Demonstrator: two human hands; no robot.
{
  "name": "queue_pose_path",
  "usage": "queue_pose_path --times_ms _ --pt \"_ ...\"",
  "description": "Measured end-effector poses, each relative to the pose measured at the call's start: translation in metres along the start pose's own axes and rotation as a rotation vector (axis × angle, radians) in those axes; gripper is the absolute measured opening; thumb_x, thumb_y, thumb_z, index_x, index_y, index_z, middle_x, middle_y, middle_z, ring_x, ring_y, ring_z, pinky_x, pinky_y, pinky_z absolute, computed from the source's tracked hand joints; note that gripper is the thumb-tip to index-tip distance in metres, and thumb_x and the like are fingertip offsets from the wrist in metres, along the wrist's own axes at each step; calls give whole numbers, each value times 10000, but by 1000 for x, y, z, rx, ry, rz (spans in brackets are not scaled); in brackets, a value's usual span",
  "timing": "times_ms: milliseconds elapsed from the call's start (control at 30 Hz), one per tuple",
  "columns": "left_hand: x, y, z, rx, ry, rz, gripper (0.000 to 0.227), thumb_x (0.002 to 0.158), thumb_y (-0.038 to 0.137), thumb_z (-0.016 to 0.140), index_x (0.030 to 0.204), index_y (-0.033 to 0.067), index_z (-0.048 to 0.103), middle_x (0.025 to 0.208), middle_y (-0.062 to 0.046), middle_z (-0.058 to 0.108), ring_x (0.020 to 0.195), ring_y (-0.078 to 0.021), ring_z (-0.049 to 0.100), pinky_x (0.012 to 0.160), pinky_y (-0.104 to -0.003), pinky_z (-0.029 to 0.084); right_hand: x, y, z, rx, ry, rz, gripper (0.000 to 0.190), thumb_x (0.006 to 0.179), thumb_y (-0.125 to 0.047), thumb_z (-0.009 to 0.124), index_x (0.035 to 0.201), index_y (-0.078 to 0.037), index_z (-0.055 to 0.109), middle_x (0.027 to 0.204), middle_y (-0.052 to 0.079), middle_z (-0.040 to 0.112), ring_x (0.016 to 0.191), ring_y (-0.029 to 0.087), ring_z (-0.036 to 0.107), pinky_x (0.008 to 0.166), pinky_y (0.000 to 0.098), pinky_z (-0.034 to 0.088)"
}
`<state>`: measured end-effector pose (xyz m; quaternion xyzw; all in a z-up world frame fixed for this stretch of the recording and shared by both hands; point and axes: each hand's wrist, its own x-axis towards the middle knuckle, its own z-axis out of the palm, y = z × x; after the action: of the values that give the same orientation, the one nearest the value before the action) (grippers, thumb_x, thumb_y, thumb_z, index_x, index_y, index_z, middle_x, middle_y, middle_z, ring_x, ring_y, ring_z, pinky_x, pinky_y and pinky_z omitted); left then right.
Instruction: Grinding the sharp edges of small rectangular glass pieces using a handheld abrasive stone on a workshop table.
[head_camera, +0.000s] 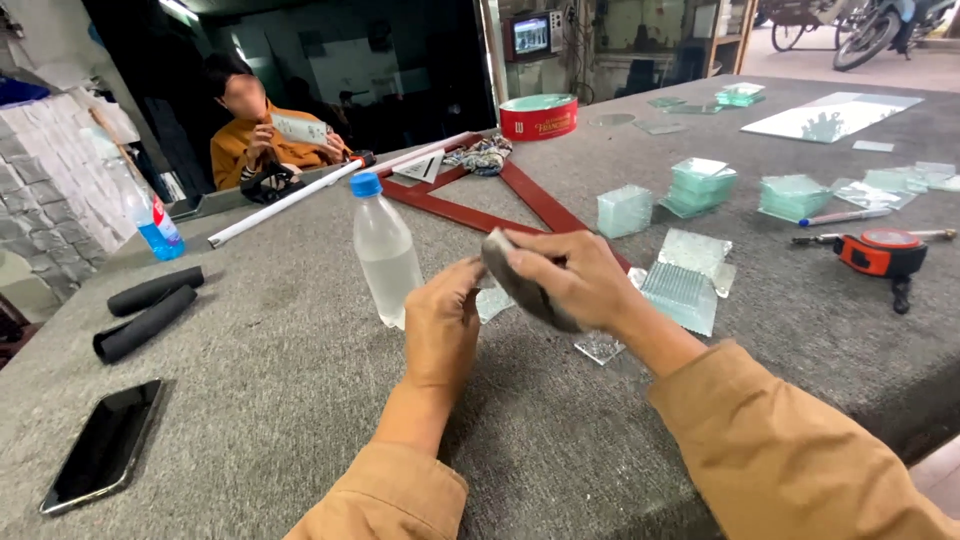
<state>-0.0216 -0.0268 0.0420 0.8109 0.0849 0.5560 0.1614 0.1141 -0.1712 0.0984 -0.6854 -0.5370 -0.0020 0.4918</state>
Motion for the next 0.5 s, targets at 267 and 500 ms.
queue_pose_path --times_ms 267,500 --pt "-18 -30 8 91 -42 192 348 981 -78 649 1233 84 826 1236 -109 855 1186 -317 806 1045 -434 622 3 27 13 79 35 17 555 930 -528 741 1358 -185 828 1337 118 824 1302 215 741 1090 379 569" --pt "-12 -38 9 104 -60 180 448 973 -87 575 1328 66 801 1354 -100 827 1267 -293 778 1166 -433 569 5 2 -4 13 -75 -24 785 928 -637 515 1463 -123 770 1193 149 883 855 248 770 698 294 568"
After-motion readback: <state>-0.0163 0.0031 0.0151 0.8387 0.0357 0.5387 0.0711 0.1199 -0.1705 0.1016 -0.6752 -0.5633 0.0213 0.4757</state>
